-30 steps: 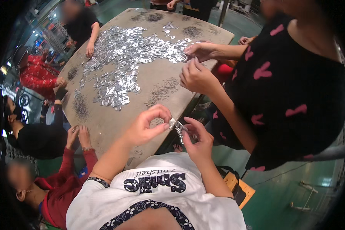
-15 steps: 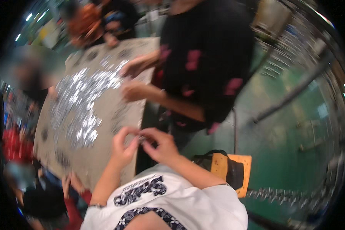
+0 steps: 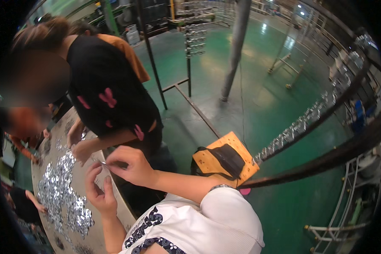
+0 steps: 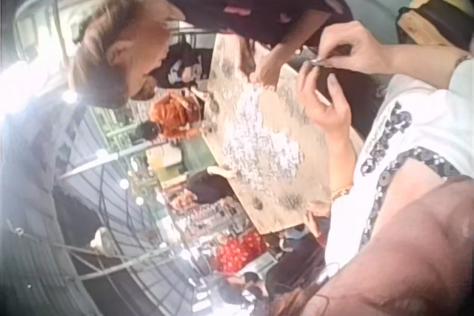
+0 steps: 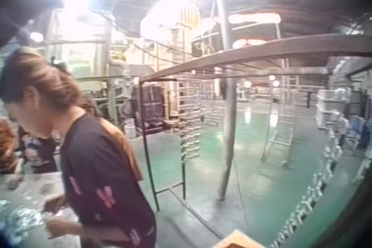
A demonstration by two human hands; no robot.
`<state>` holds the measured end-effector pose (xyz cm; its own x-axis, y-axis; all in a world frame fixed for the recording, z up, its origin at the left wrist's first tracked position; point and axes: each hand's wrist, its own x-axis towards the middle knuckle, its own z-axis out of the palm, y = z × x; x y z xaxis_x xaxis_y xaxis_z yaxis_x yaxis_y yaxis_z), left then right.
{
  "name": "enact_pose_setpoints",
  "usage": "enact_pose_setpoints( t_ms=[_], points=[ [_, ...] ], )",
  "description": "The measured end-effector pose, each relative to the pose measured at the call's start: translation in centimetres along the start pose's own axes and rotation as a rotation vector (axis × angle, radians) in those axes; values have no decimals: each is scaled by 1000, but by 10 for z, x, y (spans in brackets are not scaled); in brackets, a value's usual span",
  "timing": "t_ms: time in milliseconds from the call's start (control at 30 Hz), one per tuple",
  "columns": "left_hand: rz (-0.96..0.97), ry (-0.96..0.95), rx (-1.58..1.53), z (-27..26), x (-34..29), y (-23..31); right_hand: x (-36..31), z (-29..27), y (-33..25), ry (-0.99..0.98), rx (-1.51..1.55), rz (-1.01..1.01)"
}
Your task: The person attaches small metal tags to a wire rack. They pick up the tags from a pile on the table, hook them onto the hooks of the rack, and then hang the rack on a metal stand.
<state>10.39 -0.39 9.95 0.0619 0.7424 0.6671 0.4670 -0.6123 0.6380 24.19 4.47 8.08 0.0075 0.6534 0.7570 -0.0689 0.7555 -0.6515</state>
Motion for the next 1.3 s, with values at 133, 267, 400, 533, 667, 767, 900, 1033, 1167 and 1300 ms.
enact_pose_setpoints(
  t_ms=[133, 267, 400, 533, 667, 767, 900, 1033, 1167, 1300],
  points=[
    [62, -23, 8, 18, -9, 5, 23, -38, -25, 164, -104, -86],
    [-26, -59, 68, 31, -18, -17, 47, -58, -40, 296, -162, -122],
    [-97, -76, 97, 42, -45, -65, 68, -88, -50, 397, -263, -280],
    [-325, 4, 213, 34, -84, -117, 85, -98, -62, 491, -201, -173],
    [-468, 74, 284, 37, -118, -149, 96, -130, -71, 550, -365, -331],
    [-512, 38, 400, 38, -142, -169, 106, -153, -83, 644, -480, -391],
    [-521, -7, 543, 32, -164, -187, 124, -178, -88, 735, -586, -417],
    [-540, -63, 624, 38, -165, -182, 146, -214, -95, 850, -720, -458],
    [-354, -129, 680, 32, -184, -202, 165, -257, -98, 995, -842, -581],
    [-300, -135, 646, 27, -187, -198, 173, -292, -91, 1072, -916, -589]
  ],
)
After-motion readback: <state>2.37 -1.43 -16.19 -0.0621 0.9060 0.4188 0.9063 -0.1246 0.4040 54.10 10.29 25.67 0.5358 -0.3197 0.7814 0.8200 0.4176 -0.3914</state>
